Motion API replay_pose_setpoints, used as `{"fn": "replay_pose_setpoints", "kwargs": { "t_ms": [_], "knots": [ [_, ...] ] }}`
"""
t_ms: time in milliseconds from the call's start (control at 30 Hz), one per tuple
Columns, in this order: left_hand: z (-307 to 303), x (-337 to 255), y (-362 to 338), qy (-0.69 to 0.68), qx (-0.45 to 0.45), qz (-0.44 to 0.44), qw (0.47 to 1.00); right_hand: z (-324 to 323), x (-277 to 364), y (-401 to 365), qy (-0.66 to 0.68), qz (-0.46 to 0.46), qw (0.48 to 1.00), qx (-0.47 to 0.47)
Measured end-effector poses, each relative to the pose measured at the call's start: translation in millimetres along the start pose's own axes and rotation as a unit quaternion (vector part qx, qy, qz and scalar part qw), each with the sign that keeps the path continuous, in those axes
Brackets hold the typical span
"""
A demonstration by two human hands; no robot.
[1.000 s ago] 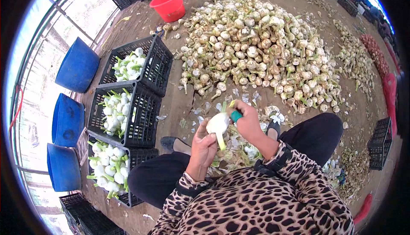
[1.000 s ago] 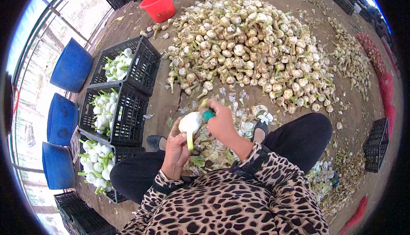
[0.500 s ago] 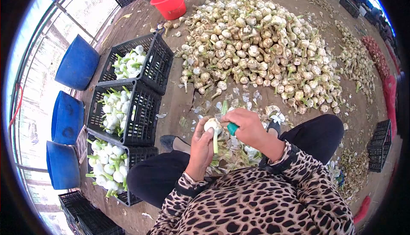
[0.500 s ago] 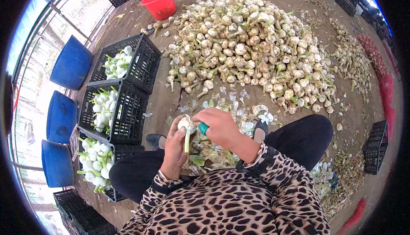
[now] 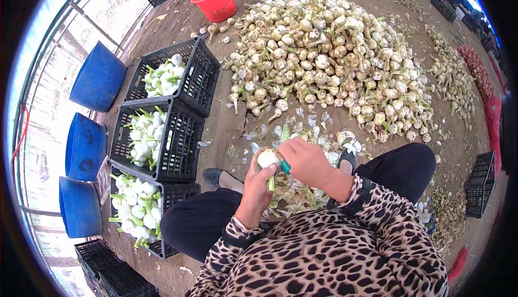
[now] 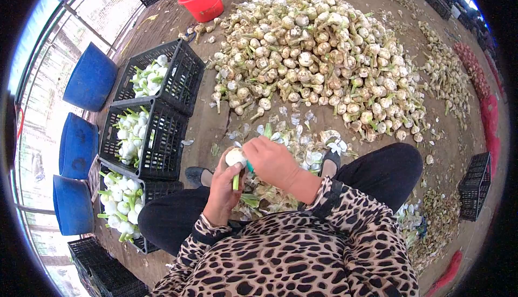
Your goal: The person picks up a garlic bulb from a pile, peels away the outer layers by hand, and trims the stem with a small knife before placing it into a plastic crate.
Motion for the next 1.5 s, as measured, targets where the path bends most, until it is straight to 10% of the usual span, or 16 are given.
{"fn": "replay_pose_setpoints", "kwargs": {
  "t_ms": [133, 233, 433, 500, 667, 833, 867, 1100, 1400, 1500],
  "knots": [
    [13, 5, -8, 0.006, 0.037, -0.053, 0.998, 15, -41, -1, -0.056, 0.075, 0.995, 0.018],
    [16, -1, -6, 0.035, 0.073, -0.023, 0.996, 53, -76, -22, -0.126, 0.155, 0.956, 0.216],
    [14, -9, 5, 0.218, 0.067, 0.080, 0.970, 29, -30, -7, 0.425, 0.164, 0.873, 0.174],
    [-4, 0, 14, 0.258, 0.086, 0.100, 0.957, 33, -17, -6, 0.311, 0.059, 0.940, 0.128],
    [-74, -15, 31, -0.086, -0.139, 0.047, 0.986, 76, -51, -21, 0.370, 0.299, 0.864, 0.167],
    [-38, -177, -9, -0.282, 0.003, 0.353, 0.892, 164, -45, -75, 0.276, 0.140, 0.883, 0.352],
    [-50, -184, -15, -0.259, -0.117, 0.392, 0.875, 173, -40, -82, 0.263, 0.111, 0.881, 0.377],
    [-84, -38, 28, -0.143, -0.171, 0.076, 0.972, 279, -72, -90, 0.184, 0.079, 0.874, 0.442],
    [-94, -19, 60, -0.136, -0.224, 0.002, 0.965, 347, -210, 26, -0.019, 0.302, 0.934, 0.190],
    [-97, -13, 69, -0.138, -0.225, -0.023, 0.964, 386, -223, 39, 0.015, 0.288, 0.919, 0.267]
  ]
}}
Point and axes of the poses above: each hand's wrist, its own y-axis towards the middle knuckle, its own z-axis out of the palm, x = y × z, the point moved 8 cm from there along y, towards the middle knuckle, and after that the axes turned 13 degrees about -y, right-handed, at the moved point
